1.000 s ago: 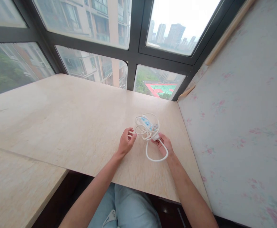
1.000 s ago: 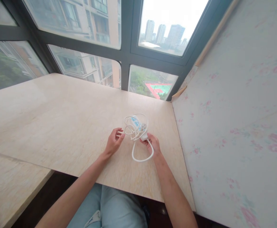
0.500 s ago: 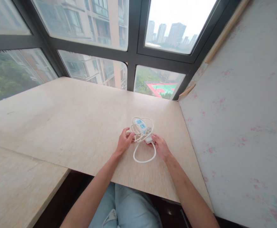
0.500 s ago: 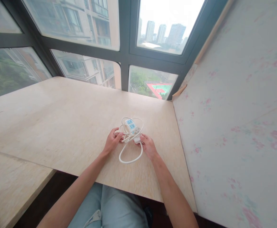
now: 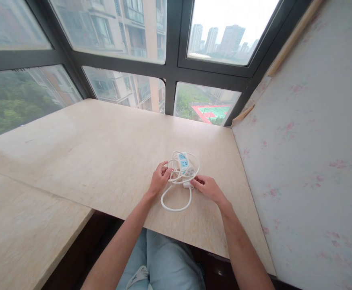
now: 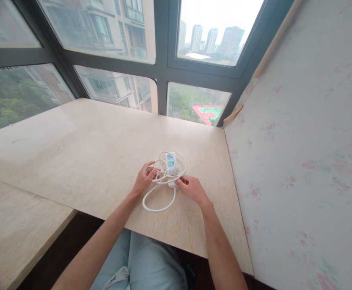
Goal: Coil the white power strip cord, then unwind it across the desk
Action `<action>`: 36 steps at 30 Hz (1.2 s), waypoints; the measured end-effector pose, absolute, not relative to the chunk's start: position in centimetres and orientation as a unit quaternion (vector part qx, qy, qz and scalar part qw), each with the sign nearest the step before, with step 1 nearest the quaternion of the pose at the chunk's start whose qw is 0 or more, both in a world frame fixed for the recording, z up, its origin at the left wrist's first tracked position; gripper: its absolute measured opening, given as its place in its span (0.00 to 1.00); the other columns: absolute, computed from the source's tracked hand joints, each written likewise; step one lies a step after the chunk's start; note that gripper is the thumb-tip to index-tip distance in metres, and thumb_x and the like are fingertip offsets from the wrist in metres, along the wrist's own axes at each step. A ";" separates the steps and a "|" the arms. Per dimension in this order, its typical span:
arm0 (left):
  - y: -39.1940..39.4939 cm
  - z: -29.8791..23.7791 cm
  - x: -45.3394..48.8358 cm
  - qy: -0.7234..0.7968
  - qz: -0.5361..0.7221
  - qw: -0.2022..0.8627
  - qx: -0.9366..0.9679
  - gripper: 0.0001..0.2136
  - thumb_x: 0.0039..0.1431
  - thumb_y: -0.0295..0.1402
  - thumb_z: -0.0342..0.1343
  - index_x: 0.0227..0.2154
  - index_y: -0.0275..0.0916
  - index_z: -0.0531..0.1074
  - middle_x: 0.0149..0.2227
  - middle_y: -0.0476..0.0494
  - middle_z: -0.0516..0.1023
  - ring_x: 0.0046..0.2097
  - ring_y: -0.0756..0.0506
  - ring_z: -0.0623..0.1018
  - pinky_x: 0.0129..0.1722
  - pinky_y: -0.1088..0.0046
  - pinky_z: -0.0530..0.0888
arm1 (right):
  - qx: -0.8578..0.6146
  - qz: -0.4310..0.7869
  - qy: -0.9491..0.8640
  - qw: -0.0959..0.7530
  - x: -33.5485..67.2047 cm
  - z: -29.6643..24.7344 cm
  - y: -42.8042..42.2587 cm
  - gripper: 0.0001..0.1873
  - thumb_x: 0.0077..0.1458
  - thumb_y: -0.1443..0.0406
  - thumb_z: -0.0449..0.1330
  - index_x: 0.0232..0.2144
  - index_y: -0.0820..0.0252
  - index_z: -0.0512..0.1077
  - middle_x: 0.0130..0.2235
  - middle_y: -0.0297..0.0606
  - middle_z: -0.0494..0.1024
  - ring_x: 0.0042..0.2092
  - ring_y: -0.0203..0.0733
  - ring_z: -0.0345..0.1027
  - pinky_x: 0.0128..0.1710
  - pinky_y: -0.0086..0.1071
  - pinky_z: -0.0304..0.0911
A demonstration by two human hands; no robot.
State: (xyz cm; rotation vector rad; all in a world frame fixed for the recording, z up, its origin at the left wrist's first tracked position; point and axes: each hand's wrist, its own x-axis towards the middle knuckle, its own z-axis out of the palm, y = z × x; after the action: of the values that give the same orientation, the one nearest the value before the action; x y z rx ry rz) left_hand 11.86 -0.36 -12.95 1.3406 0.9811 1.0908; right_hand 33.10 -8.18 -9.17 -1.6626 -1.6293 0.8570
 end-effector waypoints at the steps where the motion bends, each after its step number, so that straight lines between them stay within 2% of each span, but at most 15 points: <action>1: -0.4 -13.1 11.8 0.414 0.459 0.544 0.568 0.23 0.58 0.42 0.55 0.52 0.34 0.62 0.36 0.40 0.79 0.30 0.47 0.79 0.32 0.70 0.75 | -0.634 0.316 -0.632 0.316 33.4 -9.0 -8.2 0.15 0.54 0.55 0.59 0.26 0.59 0.78 0.23 0.31 0.75 0.27 0.38 0.67 0.27 0.28 0.55; 4: -0.4 -13.3 11.8 0.416 0.461 0.537 0.571 0.22 0.59 0.41 0.54 0.52 0.34 0.63 0.37 0.39 0.79 0.31 0.47 0.80 0.32 0.70 0.75 | -0.648 0.301 -0.623 0.319 34.3 -8.8 -8.4 0.13 0.53 0.58 0.58 0.30 0.58 0.80 0.28 0.33 0.80 0.31 0.41 0.70 0.31 0.31 0.59; 7: -0.5 -13.4 11.8 0.418 0.464 0.531 0.572 0.22 0.60 0.42 0.54 0.52 0.34 0.63 0.36 0.41 0.79 0.31 0.47 0.79 0.32 0.71 0.75 | -0.677 0.273 -0.578 0.366 35.1 -8.5 -8.4 0.12 0.52 0.60 0.59 0.34 0.58 0.80 0.33 0.37 0.81 0.33 0.43 0.71 0.35 0.34 0.62; 11: -0.8 -13.3 11.8 0.450 0.479 0.495 0.568 0.20 0.60 0.43 0.53 0.50 0.35 0.65 0.39 0.40 0.77 0.32 0.47 0.80 0.32 0.70 0.77 | -0.653 0.233 -0.563 0.451 34.6 -7.9 -8.4 0.13 0.54 0.58 0.58 0.35 0.58 0.78 0.35 0.41 0.80 0.34 0.43 0.70 0.35 0.35 0.64; 13: -1.0 -13.2 11.7 0.475 0.487 0.472 0.560 0.20 0.61 0.44 0.53 0.49 0.35 0.66 0.40 0.40 0.77 0.33 0.47 0.80 0.32 0.70 0.77 | -0.615 0.216 -0.598 0.466 34.0 -7.6 -8.3 0.13 0.56 0.58 0.59 0.38 0.57 0.77 0.37 0.42 0.79 0.36 0.44 0.70 0.35 0.35 0.64; 18: -1.9 -12.7 10.9 0.499 0.523 0.376 0.580 0.16 0.62 0.45 0.51 0.43 0.37 0.71 0.39 0.41 0.77 0.36 0.46 0.79 0.34 0.70 0.76 | -0.537 0.181 -0.721 0.399 33.5 -6.9 -7.1 0.14 0.54 0.61 0.63 0.44 0.53 0.74 0.44 0.43 0.75 0.46 0.48 0.68 0.48 0.42 0.63; 22: -2.6 -12.1 10.5 0.477 0.528 0.292 0.639 0.13 0.63 0.42 0.51 0.38 0.39 0.74 0.38 0.43 0.77 0.39 0.46 0.77 0.37 0.70 0.73 | -0.512 0.193 -0.761 0.349 34.0 -5.3 -5.3 0.14 0.53 0.62 0.64 0.44 0.52 0.74 0.44 0.41 0.74 0.42 0.44 0.69 0.45 0.39 0.64; 25: -2.9 -11.7 10.5 0.455 0.521 0.298 0.658 0.13 0.63 0.41 0.51 0.36 0.39 0.75 0.37 0.43 0.77 0.40 0.46 0.76 0.38 0.70 0.72 | -0.499 0.198 -0.776 0.333 34.1 -3.7 -4.0 0.09 0.53 0.64 0.63 0.39 0.54 0.75 0.40 0.38 0.74 0.37 0.40 0.68 0.41 0.36 0.64; 28: -3.2 -11.6 10.5 0.434 0.514 0.322 0.666 0.12 0.62 0.41 0.52 0.36 0.39 0.76 0.38 0.42 0.78 0.41 0.46 0.76 0.37 0.71 0.72 | -0.487 0.210 -0.801 0.279 34.0 -2.5 -3.3 0.06 0.51 0.67 0.64 0.34 0.55 0.76 0.38 0.36 0.74 0.37 0.39 0.68 0.40 0.34 0.62; 31: -3.2 -11.7 10.5 0.432 0.484 0.360 0.670 0.13 0.62 0.41 0.52 0.34 0.38 0.77 0.36 0.43 0.78 0.38 0.46 0.76 0.35 0.72 0.71 | -0.483 0.229 -0.813 0.229 34.0 -2.6 -3.1 0.08 0.47 0.68 0.66 0.33 0.56 0.76 0.37 0.36 0.75 0.37 0.39 0.68 0.39 0.33 0.62; 36: -3.1 -11.9 10.5 0.440 0.441 0.395 0.675 0.14 0.61 0.43 0.53 0.32 0.37 0.77 0.33 0.44 0.79 0.33 0.48 0.74 0.33 0.73 0.69 | -0.485 0.277 -0.804 0.204 34.5 -3.9 -2.8 0.14 0.43 0.69 0.67 0.37 0.55 0.76 0.37 0.35 0.77 0.35 0.40 0.69 0.37 0.32 0.63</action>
State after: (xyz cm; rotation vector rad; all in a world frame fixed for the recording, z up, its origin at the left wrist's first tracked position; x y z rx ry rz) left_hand 10.51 -3.13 -11.86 1.7111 1.1150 1.1192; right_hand 34.45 -2.77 -3.91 -1.3532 -2.2414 0.7726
